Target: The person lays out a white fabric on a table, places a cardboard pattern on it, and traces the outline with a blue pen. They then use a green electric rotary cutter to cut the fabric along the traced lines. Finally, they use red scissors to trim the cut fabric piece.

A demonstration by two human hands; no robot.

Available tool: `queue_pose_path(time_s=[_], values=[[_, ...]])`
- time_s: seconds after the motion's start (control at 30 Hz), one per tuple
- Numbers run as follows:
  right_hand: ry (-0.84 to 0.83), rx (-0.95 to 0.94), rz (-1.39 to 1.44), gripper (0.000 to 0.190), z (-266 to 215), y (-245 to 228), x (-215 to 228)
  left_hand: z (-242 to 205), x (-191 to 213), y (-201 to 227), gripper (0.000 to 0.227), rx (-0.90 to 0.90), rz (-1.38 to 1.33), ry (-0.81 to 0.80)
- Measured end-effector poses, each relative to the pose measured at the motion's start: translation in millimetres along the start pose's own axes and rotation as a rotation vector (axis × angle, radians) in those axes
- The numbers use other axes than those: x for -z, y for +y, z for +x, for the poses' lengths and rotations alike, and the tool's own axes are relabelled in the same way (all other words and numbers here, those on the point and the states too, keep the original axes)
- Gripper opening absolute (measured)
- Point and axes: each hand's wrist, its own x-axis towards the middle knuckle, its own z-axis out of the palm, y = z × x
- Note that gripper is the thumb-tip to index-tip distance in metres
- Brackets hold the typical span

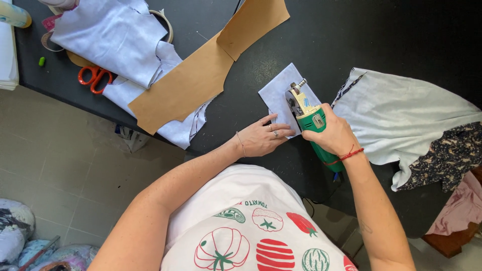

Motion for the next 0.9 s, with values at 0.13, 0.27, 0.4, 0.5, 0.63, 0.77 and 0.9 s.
queue_pose_path(time_s=[0.13, 0.27, 0.4, 0.5, 0.63, 0.77, 0.9], values=[[-0.004, 0.035, -0.053, 0.067, 13, -3, 3, -1, -3, -2, 0.023, -0.008, 0.007, 0.015], [-0.011, 0.083, -0.064, 0.067, 22, -11, 8, 1, 4, -1, 0.022, 0.001, 0.005, 0.026], [-0.04, 0.1, -0.117, 0.067, 31, -18, 16, 0, -2, -1, 0.023, 0.009, 0.004, 0.051], [-0.051, 0.124, -0.125, 0.065, 33, -29, 24, 0, -4, -1, 0.023, 0.019, -0.004, 0.056], [-0.058, 0.164, -0.167, 0.066, 43, -33, 26, 2, -2, -1, 0.021, 0.017, 0.002, 0.066], [-0.038, 0.227, -0.155, 0.065, 46, -37, 22, 0, -4, 0, 0.022, 0.01, 0.002, 0.102], [0.082, 0.268, 0.119, 0.067, 18, -35, 13, 0, 34, 15, 0.017, 0.111, -0.049, 0.35]])
